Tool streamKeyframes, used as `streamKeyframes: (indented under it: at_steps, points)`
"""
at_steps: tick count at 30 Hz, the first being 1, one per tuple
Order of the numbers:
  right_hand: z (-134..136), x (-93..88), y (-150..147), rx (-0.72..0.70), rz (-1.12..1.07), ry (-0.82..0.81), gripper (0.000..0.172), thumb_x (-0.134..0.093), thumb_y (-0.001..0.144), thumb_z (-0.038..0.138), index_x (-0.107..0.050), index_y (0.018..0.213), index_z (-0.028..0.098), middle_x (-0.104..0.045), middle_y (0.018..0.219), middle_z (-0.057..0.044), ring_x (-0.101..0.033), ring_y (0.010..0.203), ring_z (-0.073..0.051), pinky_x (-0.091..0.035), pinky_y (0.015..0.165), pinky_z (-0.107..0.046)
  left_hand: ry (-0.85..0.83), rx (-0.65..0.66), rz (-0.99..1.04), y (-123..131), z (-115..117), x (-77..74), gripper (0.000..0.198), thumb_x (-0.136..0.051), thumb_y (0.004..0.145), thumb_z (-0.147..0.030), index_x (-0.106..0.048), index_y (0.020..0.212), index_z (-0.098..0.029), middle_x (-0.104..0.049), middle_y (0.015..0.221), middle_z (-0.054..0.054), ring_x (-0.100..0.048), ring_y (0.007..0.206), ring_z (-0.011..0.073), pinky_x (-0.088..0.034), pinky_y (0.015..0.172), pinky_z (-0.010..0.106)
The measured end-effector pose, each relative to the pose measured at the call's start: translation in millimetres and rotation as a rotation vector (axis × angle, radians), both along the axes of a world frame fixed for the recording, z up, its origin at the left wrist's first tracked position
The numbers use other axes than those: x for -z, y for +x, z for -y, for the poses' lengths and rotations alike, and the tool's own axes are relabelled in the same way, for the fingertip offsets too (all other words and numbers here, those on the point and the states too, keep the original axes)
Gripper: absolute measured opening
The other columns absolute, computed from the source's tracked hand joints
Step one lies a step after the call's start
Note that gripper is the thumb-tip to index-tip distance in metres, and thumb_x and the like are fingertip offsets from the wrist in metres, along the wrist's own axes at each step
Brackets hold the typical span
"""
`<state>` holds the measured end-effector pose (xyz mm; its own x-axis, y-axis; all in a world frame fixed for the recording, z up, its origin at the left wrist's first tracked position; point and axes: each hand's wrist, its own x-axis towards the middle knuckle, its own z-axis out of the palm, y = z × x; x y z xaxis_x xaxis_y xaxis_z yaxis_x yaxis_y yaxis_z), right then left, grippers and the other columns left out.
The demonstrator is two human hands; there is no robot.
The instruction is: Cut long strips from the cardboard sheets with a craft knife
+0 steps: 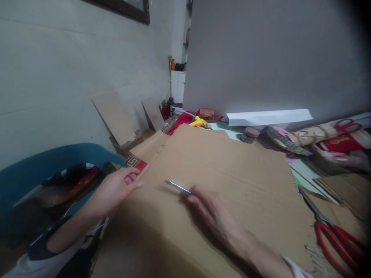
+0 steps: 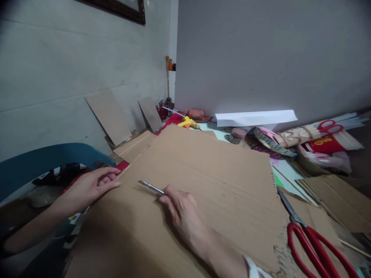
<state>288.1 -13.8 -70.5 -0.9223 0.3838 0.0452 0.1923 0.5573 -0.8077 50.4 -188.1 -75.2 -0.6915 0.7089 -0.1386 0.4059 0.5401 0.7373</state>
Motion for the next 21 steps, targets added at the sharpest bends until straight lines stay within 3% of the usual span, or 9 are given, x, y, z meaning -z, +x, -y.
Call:
streamKeyframes:
  at_steps: [4,8,12,15,19,21]
  points:
    - [4.4,1.7,-0.2,-0.013,-0.012,0.031,0.043,-0.035,0.104,0.049,-0.048,0.075,0.021,-0.050,0.065,0.002,-0.046,0.056,-0.012,-0.032,0.054,-0.024,0.031,0.027,0.205,-5.5,-3.4,2.8,0.055,-0.070,0.068,-0.056,-0.058,0.108,-0.020,-0.058,0.093,0.002,-0.057,0.085,0.0205,-0.045,0.077,0.032]
    - [9.6,-4.0,3.1,-0.030,0.018,0.175,0.038,-0.037,0.105,0.040,-0.051,0.077,0.020,-0.055,0.063,0.001,-0.047,0.051,-0.012,-0.030,0.051,-0.024,-0.042,0.068,-0.008,-0.3,-9.5,3.4,0.047,-0.059,0.073,-0.052,-0.056,0.108,-0.021,-0.054,0.086,0.001,-0.055,0.081,0.0212,-0.041,0.075,0.034]
    - [13.6,-8.8,23.5,-0.007,0.109,0.307,0.031,-0.038,0.104,0.033,-0.051,0.077,0.022,-0.055,0.060,0.002,-0.043,0.047,-0.012,-0.028,0.047,-0.026,-0.121,0.047,-0.134,-1.4,-11.2,7.3,0.054,-0.053,0.073,-0.060,-0.056,0.111,-0.022,-0.057,0.089,0.003,-0.056,0.084,0.0238,-0.041,0.077,0.036]
    - [12.8,-9.4,53.9,0.148,0.148,0.333,0.031,-0.036,0.104,0.036,-0.048,0.078,0.023,-0.051,0.056,0.004,-0.042,0.044,-0.013,-0.028,0.044,-0.026,-0.183,0.038,-0.091,-12.3,-10.6,10.5,0.055,-0.056,0.073,-0.068,-0.056,0.102,-0.022,-0.059,0.086,0.002,-0.057,0.080,0.0228,-0.041,0.072,0.033]
    - [4.2,-10.9,99.4,0.448,0.169,0.241,0.034,-0.032,0.104,0.041,-0.050,0.082,0.024,-0.054,0.061,0.002,-0.051,0.051,-0.015,-0.038,0.050,-0.025,-0.158,0.154,-0.141,-25.8,-11.4,9.8,0.054,-0.063,0.072,-0.069,-0.055,0.092,-0.021,-0.060,0.084,0.000,-0.056,0.077,0.0192,-0.042,0.069,0.027]
    - [-1.9,-10.4,118.6,0.591,0.162,0.232,0.032,-0.034,0.104,0.044,-0.052,0.086,0.024,-0.057,0.066,0.001,-0.054,0.057,-0.016,-0.041,0.054,-0.026,-0.187,0.146,-0.080,-25.3,-13.1,6.6,0.056,-0.065,0.068,-0.070,-0.055,0.093,-0.021,-0.057,0.074,-0.004,-0.053,0.064,0.0155,-0.040,0.058,0.023]
